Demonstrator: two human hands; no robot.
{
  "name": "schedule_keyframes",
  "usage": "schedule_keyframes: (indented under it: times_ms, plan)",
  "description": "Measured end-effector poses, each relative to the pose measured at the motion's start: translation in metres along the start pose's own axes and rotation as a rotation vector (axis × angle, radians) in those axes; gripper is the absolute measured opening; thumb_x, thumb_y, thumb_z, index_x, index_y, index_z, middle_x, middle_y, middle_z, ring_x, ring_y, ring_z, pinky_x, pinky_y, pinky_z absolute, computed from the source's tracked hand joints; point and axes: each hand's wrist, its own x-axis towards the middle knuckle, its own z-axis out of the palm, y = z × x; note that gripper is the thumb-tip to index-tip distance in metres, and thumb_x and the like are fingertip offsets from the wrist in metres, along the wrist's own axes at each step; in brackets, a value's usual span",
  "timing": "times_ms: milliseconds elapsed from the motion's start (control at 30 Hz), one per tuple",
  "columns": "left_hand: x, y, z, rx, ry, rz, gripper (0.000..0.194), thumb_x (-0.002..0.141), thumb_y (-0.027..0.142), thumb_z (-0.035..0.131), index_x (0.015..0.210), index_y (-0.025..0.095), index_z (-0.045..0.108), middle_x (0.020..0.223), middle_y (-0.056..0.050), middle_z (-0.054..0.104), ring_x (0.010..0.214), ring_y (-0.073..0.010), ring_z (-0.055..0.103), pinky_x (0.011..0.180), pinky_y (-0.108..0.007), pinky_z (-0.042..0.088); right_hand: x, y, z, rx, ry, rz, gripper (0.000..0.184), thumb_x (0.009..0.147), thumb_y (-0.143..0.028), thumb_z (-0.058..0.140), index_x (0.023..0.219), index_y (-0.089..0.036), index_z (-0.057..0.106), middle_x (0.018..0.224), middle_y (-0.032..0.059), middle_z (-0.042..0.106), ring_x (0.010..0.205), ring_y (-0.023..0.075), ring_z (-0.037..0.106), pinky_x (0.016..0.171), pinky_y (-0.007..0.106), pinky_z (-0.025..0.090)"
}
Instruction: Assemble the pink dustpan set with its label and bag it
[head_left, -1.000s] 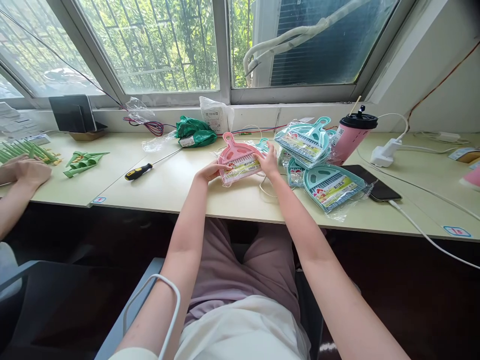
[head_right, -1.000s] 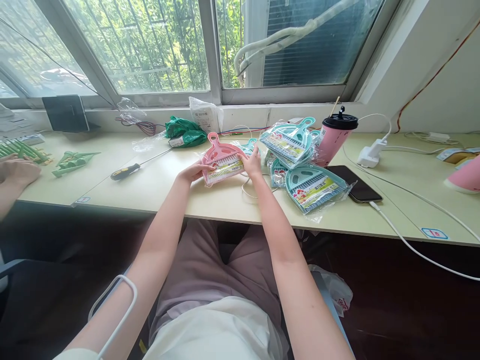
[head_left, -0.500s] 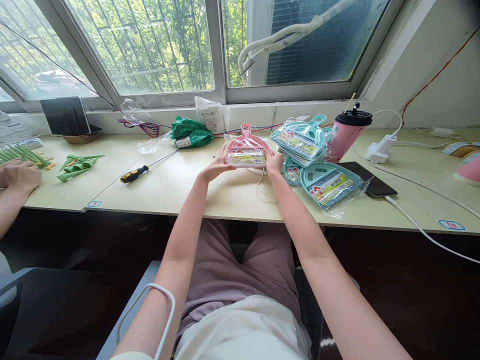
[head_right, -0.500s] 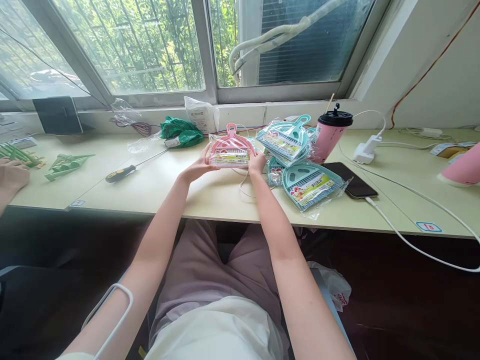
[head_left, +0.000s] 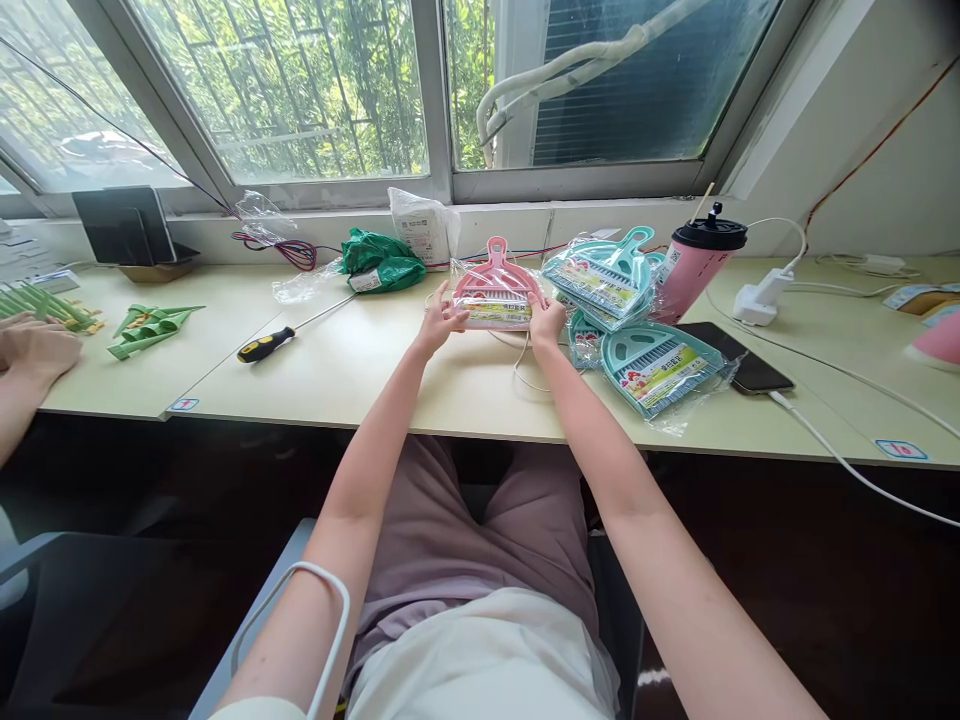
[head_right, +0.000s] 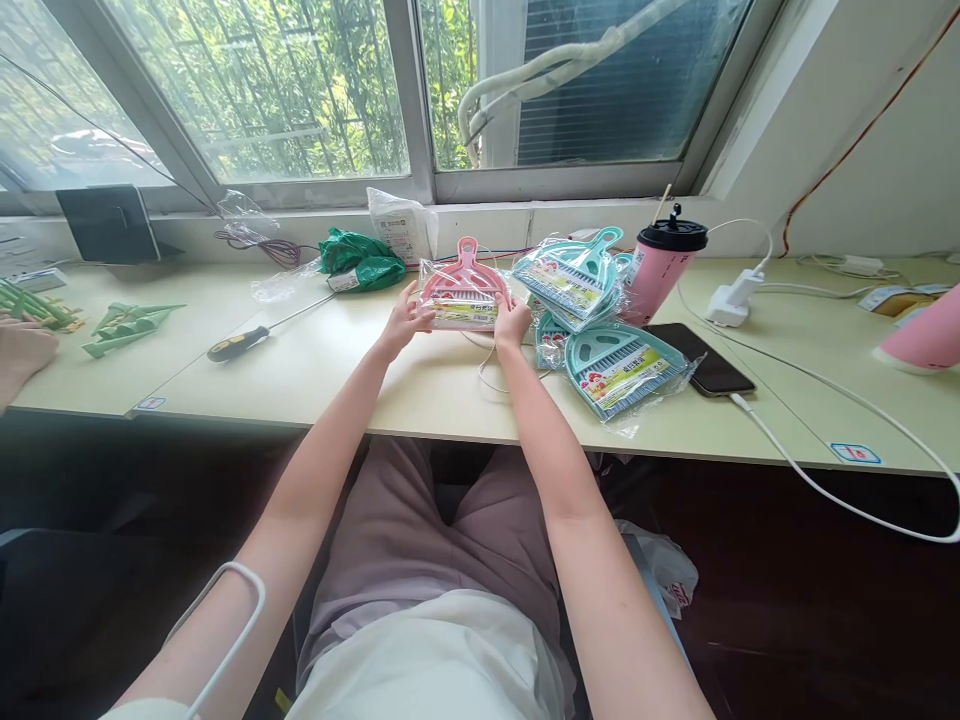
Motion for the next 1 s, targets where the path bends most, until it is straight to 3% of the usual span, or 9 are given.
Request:
schedule_keyframes:
  times_ms: [200,333,433,500,567,700,800,900,1000]
  plan:
    - [0.01,-0.008,0.001,0.065,0.101,-0.038,0.074,0.09,0.024,0.065,0.159,0.015,0.038,0.106,-0.012,0.074,0.064,-0.0138,0.066,0.056,-0.022,0.053,-0.009,-0.016,-0.004,0.061,-0.007,-0.035,0.042,0.094,-0.057,0.059,0.067,-0.025,0.052,0.072,0.0087,0.065,0.078,0.0262,0.061,0.088,0.048,0.052]
    - [0.015,-0.011,0.0,0.096,0.153,-0.056,0.049,0.085,0.017,0.061,0.134,0.013,0.062,0.08,-0.004,0.069,0.049,-0.0092,0.056,0.046,-0.021,0.042,-0.017,-0.028,-0.008,0.103,-0.066,-0.096,0.049,0.088,-0.069,0.063,0.072,-0.023,0.056,0.074,0.0082,0.066,0.082,0.0266,0.065,0.09,0.047,0.054]
    - [0.016,-0.011,-0.004,0.092,0.213,-0.055,0.043,0.081,0.017,0.062,0.125,0.015,0.065,0.072,0.0,0.064,0.045,-0.0076,0.052,0.043,-0.02,0.036,-0.024,-0.035,-0.009,0.226,-0.26,-0.017,0.054,0.078,-0.069,0.075,0.096,-0.019,0.063,0.091,0.0094,0.071,0.071,0.0226,0.069,0.073,0.04,0.06]
    - [0.016,-0.009,-0.005,0.12,0.261,-0.059,0.04,0.082,0.017,0.06,0.122,0.015,0.064,0.073,0.0,0.064,0.044,-0.0075,0.051,0.043,-0.02,0.035,-0.029,-0.038,-0.008,0.325,-0.409,0.068,0.066,0.072,-0.059,0.086,0.117,-0.017,0.061,0.105,0.0105,0.071,0.059,0.018,0.068,0.059,0.035,0.06]
    - [0.015,-0.008,-0.005,0.142,0.279,-0.061,0.039,0.081,0.018,0.059,0.12,0.015,0.064,0.074,0.0,0.064,0.044,-0.0073,0.05,0.043,-0.021,0.034,-0.032,-0.04,-0.008,0.377,-0.461,0.128,0.068,0.071,-0.044,0.09,0.124,-0.016,0.058,0.107,0.0089,0.071,0.051,0.0136,0.066,0.051,0.031,0.059]
    - [0.016,-0.01,-0.002,0.113,0.24,-0.104,0.035,0.081,0.025,0.065,0.115,0.015,0.063,0.071,0.0,0.063,0.045,-0.0086,0.051,0.045,-0.021,0.033,-0.032,-0.04,-0.007,0.405,-0.391,0.233,0.042,0.077,-0.022,0.084,0.112,-0.015,0.061,0.088,0.0013,0.071,0.045,0.009,0.062,0.046,0.024,0.056]
    - [0.019,-0.011,-0.001,0.028,0.229,-0.175,0.033,0.087,0.04,0.067,0.111,0.017,0.064,0.075,-0.003,0.066,0.051,-0.0102,0.056,0.05,-0.021,0.039,-0.03,-0.039,-0.007,0.424,-0.362,0.299,0.026,0.081,-0.015,0.078,0.101,-0.016,0.061,0.081,-0.0011,0.07,0.045,0.0077,0.061,0.042,0.018,0.049]
    - [0.021,-0.012,-0.004,-0.101,0.227,-0.243,0.046,0.096,0.056,0.056,0.126,0.021,0.059,0.087,-0.005,0.069,0.062,-0.0137,0.066,0.06,-0.024,0.05,-0.026,-0.036,-0.008,0.375,-0.273,0.345,0.019,0.085,-0.014,0.075,0.098,-0.016,0.061,0.085,0.0006,0.071,0.047,0.0077,0.064,0.039,0.016,0.043]
    - [0.022,-0.016,-0.005,-0.15,0.223,-0.261,0.058,0.099,0.061,0.05,0.144,0.025,0.044,0.099,-0.008,0.071,0.074,-0.018,0.072,0.071,-0.028,0.056,-0.02,-0.029,-0.012,0.294,-0.18,0.373,0.022,0.088,-0.018,0.075,0.104,-0.015,0.061,0.089,0.004,0.072,0.051,0.011,0.068,0.043,0.019,0.047]
